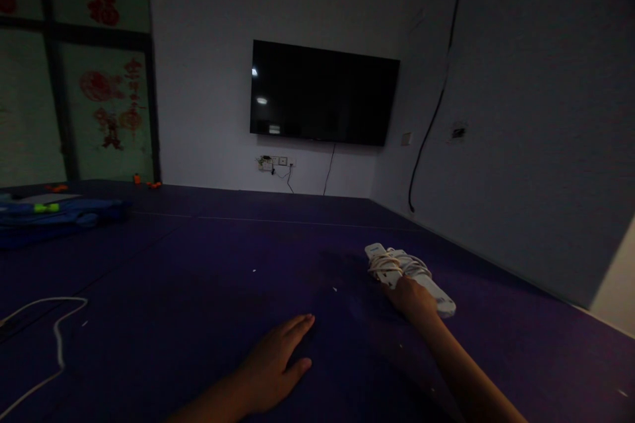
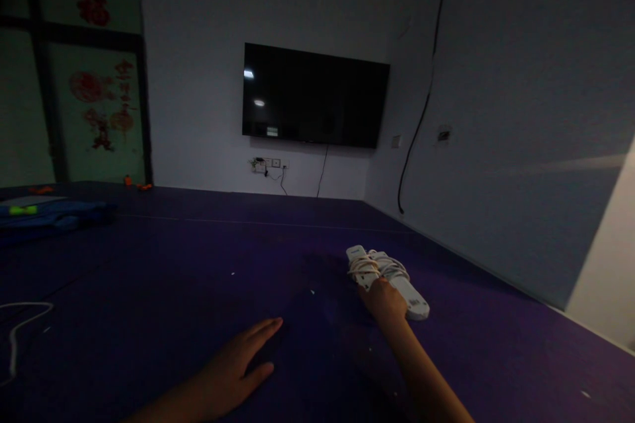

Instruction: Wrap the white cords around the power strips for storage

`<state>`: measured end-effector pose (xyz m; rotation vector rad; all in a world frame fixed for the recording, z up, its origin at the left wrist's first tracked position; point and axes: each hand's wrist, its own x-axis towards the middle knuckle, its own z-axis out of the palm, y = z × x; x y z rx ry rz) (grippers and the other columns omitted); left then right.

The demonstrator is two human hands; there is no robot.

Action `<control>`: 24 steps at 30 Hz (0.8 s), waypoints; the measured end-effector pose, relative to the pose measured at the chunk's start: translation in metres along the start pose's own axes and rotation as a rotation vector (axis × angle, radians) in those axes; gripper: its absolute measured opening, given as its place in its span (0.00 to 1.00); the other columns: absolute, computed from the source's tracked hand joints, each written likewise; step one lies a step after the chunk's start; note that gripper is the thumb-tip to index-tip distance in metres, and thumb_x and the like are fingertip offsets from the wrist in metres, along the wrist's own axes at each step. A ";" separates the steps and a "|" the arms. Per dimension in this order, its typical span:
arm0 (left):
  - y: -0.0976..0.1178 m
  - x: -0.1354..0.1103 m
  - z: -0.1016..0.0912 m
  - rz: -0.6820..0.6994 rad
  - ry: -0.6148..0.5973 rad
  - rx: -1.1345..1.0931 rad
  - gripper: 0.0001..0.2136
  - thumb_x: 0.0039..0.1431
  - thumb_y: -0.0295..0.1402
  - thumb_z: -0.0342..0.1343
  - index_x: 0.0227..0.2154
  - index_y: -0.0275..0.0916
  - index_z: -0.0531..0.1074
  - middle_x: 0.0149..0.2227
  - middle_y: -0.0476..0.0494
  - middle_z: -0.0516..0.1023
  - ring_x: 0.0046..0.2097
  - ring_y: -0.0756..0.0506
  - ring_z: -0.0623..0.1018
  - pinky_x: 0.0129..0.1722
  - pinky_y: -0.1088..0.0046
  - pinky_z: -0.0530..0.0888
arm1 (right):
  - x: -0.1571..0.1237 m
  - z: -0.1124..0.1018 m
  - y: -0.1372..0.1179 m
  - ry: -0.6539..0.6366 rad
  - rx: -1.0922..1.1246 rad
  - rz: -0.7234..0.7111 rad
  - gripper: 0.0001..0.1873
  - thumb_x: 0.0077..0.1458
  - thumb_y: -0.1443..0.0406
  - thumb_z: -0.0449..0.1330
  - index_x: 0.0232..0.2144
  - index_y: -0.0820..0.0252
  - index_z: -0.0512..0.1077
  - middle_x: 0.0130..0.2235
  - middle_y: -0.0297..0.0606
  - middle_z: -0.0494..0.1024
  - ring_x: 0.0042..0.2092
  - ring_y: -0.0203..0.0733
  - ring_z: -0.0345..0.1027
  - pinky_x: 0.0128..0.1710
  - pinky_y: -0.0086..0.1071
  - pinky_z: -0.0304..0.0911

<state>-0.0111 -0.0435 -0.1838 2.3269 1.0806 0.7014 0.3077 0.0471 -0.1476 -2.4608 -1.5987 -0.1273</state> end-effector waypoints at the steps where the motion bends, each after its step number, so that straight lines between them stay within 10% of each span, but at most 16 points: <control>1: -0.001 0.000 0.001 0.000 0.001 0.001 0.27 0.58 0.37 0.49 0.61 0.49 0.52 0.62 0.46 0.57 0.61 0.43 0.59 0.60 0.59 0.57 | 0.000 0.000 0.000 0.005 0.005 0.001 0.25 0.55 0.55 0.51 0.43 0.72 0.70 0.42 0.59 0.75 0.44 0.58 0.71 0.38 0.41 0.64; 24: -0.002 0.000 0.002 0.004 0.008 -0.003 0.26 0.58 0.38 0.49 0.60 0.49 0.52 0.62 0.47 0.57 0.61 0.44 0.59 0.60 0.60 0.58 | -0.015 -0.014 -0.011 0.081 -0.057 -0.033 0.25 0.56 0.53 0.52 0.42 0.74 0.68 0.38 0.60 0.75 0.41 0.59 0.72 0.36 0.43 0.64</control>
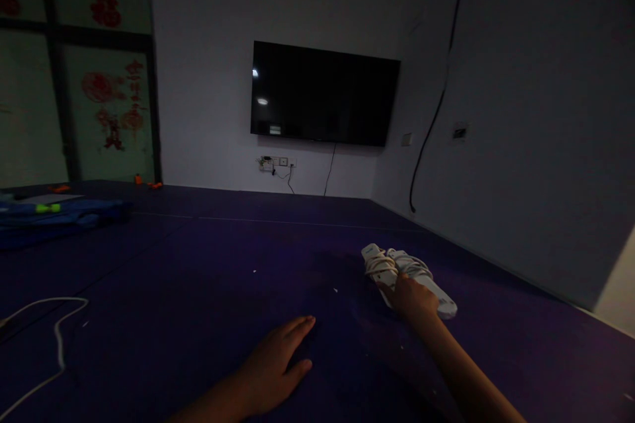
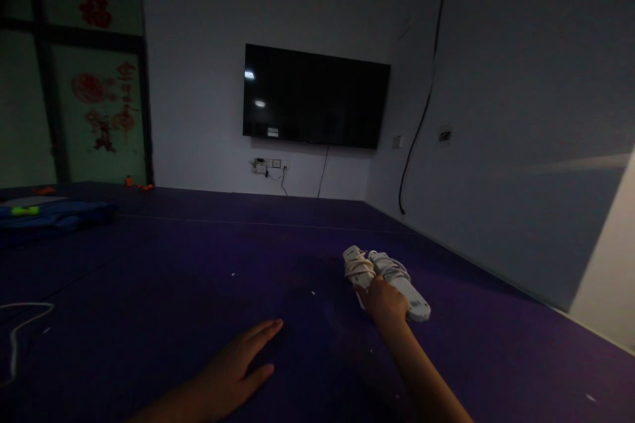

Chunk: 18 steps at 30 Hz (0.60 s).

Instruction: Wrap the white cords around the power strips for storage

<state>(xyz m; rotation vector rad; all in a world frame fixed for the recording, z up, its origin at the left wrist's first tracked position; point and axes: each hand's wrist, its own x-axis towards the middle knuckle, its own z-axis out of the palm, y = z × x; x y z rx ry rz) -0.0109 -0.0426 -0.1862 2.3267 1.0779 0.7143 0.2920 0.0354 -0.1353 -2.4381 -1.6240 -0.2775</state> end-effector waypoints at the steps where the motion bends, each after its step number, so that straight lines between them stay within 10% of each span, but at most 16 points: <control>1: 0.000 0.000 0.000 -0.005 -0.003 0.002 0.26 0.59 0.38 0.48 0.60 0.49 0.52 0.62 0.46 0.57 0.61 0.44 0.59 0.60 0.60 0.58 | -0.001 -0.003 0.000 0.014 0.002 0.012 0.25 0.57 0.53 0.51 0.41 0.73 0.69 0.37 0.59 0.75 0.40 0.58 0.72 0.36 0.43 0.64; 6: 0.002 0.001 -0.001 -0.010 0.010 0.002 0.26 0.59 0.40 0.48 0.60 0.47 0.54 0.62 0.45 0.58 0.61 0.44 0.60 0.60 0.61 0.58 | -0.011 -0.024 -0.015 0.273 -0.001 -0.006 0.24 0.59 0.54 0.47 0.43 0.70 0.67 0.42 0.58 0.72 0.36 0.54 0.73 0.30 0.39 0.65; 10: 0.001 0.003 0.001 -0.026 0.086 -0.051 0.24 0.59 0.44 0.47 0.58 0.47 0.58 0.60 0.45 0.61 0.60 0.44 0.61 0.60 0.61 0.57 | -0.045 -0.020 -0.053 0.386 0.262 -0.304 0.19 0.60 0.54 0.46 0.45 0.59 0.65 0.47 0.47 0.71 0.41 0.49 0.71 0.34 0.36 0.66; 14: 0.001 0.007 0.000 -0.128 0.213 -0.336 0.25 0.59 0.51 0.42 0.51 0.41 0.67 0.54 0.41 0.69 0.56 0.42 0.67 0.57 0.60 0.61 | -0.094 0.002 -0.091 0.208 0.585 -0.862 0.19 0.58 0.61 0.50 0.52 0.56 0.61 0.52 0.41 0.69 0.52 0.44 0.63 0.49 0.36 0.61; 18: 0.000 0.012 -0.003 -0.211 0.221 -0.649 0.29 0.58 0.55 0.38 0.33 0.37 0.76 0.37 0.43 0.79 0.42 0.43 0.75 0.50 0.64 0.67 | -0.120 0.013 -0.106 -0.034 0.648 -1.012 0.15 0.53 0.63 0.56 0.45 0.55 0.67 0.45 0.37 0.74 0.45 0.41 0.68 0.44 0.32 0.62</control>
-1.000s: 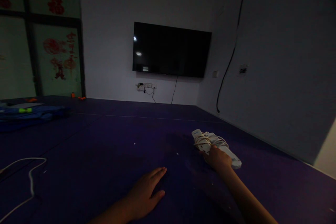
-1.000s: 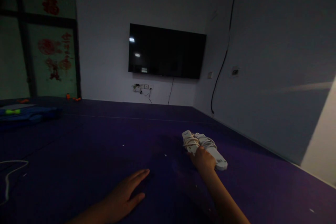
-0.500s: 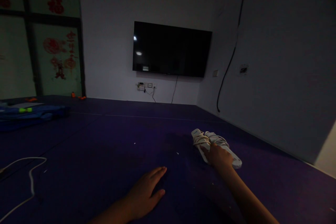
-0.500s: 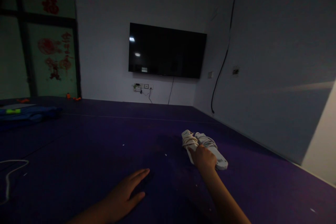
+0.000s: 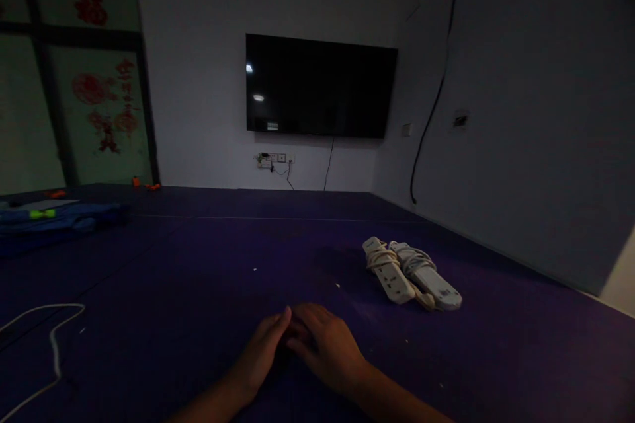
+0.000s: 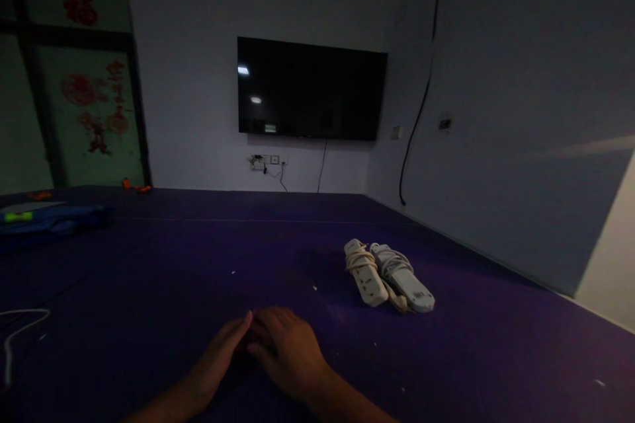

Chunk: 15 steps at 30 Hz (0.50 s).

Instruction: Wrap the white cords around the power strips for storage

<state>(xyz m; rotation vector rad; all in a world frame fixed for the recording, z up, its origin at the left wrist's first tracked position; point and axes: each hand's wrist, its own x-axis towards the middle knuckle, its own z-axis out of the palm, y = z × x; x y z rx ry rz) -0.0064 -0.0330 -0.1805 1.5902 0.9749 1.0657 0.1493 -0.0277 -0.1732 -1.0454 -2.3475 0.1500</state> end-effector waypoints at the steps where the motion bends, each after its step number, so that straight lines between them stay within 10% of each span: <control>1: 0.000 0.001 -0.001 -0.025 -0.006 -0.021 0.29 0.57 0.56 0.38 0.29 0.37 0.76 0.33 0.44 0.79 0.39 0.44 0.76 0.48 0.64 0.68 | -0.001 0.001 -0.001 -0.031 0.009 0.017 0.12 0.53 0.63 0.57 0.41 0.56 0.68 0.41 0.36 0.75 0.42 0.40 0.69 0.42 0.31 0.62; 15: -0.006 0.009 -0.003 -0.176 0.032 -0.341 0.29 0.54 0.56 0.43 0.21 0.34 0.74 0.24 0.43 0.76 0.29 0.48 0.74 0.36 0.71 0.69 | -0.001 0.002 0.011 0.006 0.194 0.093 0.13 0.60 0.60 0.50 0.39 0.55 0.73 0.37 0.34 0.78 0.37 0.36 0.71 0.36 0.27 0.60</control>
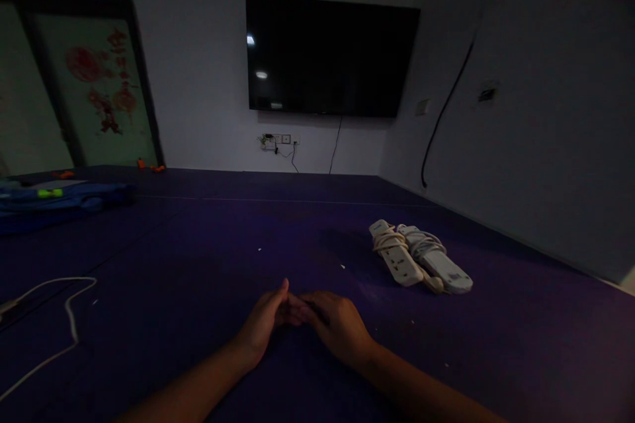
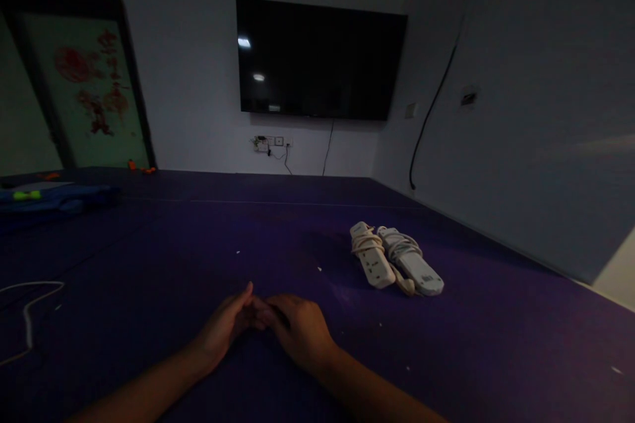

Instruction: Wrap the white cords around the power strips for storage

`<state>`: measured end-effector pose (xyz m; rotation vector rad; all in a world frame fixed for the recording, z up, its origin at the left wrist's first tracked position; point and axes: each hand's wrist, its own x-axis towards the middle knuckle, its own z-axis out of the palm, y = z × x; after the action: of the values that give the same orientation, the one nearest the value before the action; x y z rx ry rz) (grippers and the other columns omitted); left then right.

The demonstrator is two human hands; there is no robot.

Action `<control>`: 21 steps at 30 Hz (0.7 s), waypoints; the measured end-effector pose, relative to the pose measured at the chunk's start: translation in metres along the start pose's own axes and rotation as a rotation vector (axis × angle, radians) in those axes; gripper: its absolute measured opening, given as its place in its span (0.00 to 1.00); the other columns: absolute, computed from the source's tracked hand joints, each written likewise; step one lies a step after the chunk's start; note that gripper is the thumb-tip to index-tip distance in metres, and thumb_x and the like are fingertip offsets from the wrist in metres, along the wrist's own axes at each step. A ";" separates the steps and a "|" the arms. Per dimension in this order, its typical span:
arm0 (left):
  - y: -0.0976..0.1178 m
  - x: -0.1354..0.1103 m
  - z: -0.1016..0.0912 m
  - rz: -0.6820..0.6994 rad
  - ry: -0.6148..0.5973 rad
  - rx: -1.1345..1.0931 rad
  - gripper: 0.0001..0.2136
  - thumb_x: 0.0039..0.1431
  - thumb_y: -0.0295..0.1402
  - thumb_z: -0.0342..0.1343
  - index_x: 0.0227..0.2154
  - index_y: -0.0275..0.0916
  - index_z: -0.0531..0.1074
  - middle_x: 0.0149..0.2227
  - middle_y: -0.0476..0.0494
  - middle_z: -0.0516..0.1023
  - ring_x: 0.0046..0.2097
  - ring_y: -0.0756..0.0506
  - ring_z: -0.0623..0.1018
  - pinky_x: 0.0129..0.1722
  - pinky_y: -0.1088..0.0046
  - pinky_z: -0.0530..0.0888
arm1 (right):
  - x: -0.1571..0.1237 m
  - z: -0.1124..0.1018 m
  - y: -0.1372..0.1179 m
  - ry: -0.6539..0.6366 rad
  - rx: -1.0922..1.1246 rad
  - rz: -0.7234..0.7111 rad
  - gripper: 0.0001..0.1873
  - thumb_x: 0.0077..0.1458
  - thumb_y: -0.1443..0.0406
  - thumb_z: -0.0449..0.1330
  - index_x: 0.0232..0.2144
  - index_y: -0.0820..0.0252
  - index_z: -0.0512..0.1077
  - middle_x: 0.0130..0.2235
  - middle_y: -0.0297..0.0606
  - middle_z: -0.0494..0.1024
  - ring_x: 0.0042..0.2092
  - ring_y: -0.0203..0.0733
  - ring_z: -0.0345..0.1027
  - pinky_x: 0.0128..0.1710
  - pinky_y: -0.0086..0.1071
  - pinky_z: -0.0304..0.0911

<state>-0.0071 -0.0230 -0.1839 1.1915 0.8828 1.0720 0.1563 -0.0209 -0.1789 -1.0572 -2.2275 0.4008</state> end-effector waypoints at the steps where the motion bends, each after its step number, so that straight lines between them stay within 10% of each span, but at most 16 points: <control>1: -0.001 0.001 -0.001 -0.009 0.005 -0.021 0.28 0.54 0.56 0.44 0.21 0.34 0.73 0.24 0.43 0.76 0.29 0.48 0.74 0.35 0.71 0.69 | 0.000 0.000 0.000 0.004 0.004 -0.004 0.14 0.60 0.59 0.49 0.39 0.55 0.73 0.37 0.34 0.78 0.37 0.36 0.71 0.36 0.27 0.60; 21: -0.003 -0.001 0.003 -0.005 0.055 -0.005 0.28 0.48 0.59 0.47 0.19 0.35 0.73 0.23 0.43 0.75 0.27 0.48 0.72 0.33 0.70 0.68 | 0.000 0.007 0.005 0.073 0.017 -0.004 0.14 0.57 0.57 0.53 0.34 0.55 0.76 0.30 0.34 0.78 0.28 0.34 0.69 0.28 0.25 0.57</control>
<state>-0.0041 -0.0254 -0.1862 1.1594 0.9244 1.1067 0.1544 -0.0183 -0.1867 -1.0422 -2.1578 0.3731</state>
